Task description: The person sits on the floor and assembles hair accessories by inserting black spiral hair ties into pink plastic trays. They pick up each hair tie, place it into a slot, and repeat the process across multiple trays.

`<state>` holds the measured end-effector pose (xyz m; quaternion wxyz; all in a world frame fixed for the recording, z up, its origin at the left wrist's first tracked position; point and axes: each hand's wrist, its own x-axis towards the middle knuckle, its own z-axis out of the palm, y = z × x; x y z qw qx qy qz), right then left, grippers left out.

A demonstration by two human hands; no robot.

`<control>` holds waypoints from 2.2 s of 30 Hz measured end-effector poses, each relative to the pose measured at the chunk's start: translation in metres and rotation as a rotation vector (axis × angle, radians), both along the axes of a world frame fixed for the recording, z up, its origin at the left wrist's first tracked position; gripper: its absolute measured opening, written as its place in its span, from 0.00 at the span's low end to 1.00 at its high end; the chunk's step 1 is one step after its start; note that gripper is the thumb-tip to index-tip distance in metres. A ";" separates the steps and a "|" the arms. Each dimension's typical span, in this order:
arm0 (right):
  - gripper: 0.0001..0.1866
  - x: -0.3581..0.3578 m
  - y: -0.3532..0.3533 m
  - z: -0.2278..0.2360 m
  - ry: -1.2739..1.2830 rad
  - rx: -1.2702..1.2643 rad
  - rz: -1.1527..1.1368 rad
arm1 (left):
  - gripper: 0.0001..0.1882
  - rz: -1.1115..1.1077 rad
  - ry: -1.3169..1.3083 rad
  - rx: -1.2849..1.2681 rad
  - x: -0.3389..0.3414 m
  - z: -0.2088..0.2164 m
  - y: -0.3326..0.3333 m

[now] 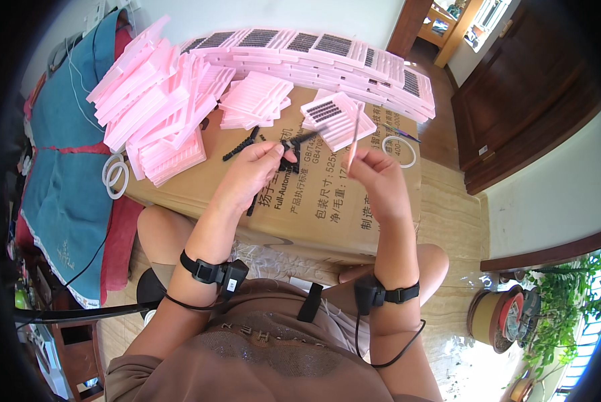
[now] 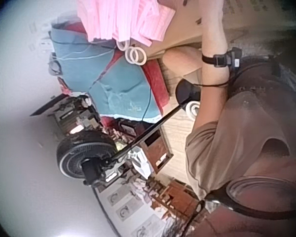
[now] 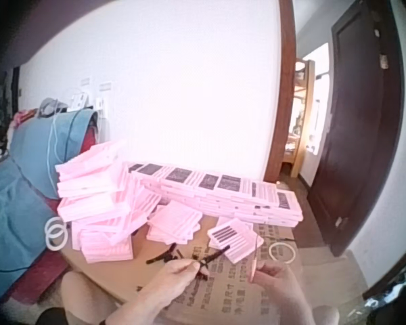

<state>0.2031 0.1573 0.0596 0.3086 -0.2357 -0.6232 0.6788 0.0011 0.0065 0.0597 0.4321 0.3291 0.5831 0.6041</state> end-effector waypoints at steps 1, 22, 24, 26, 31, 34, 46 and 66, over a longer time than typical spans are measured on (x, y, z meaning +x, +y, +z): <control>0.03 0.003 -0.004 -0.006 -0.071 0.010 0.053 | 0.15 0.027 0.014 0.004 -0.001 -0.001 0.000; 0.17 -0.023 -0.024 -0.025 -0.239 -0.115 0.482 | 0.15 -0.034 0.045 -0.023 -0.005 -0.006 -0.008; 0.17 -0.023 -0.023 -0.024 -0.265 -0.119 0.503 | 0.15 -0.043 0.027 -0.030 -0.004 -0.005 -0.008; 0.17 -0.023 -0.022 -0.024 -0.277 -0.120 0.511 | 0.15 -0.033 0.086 -0.041 -0.003 -0.005 -0.007; 0.16 -0.022 -0.023 -0.025 -0.239 -0.131 0.514 | 0.15 -0.040 0.093 -0.043 -0.001 -0.004 -0.007; 0.15 -0.022 -0.025 -0.028 -0.220 -0.132 0.510 | 0.15 -0.053 0.070 -0.042 -0.001 -0.005 -0.006; 0.11 -0.021 -0.022 -0.044 -0.301 -0.143 0.536 | 0.15 -0.048 -0.142 -0.170 -0.003 -0.015 -0.002; 0.28 -0.050 -0.031 -0.020 -0.118 -0.021 -0.085 | 0.48 -0.217 -0.166 -0.212 0.003 -0.032 0.003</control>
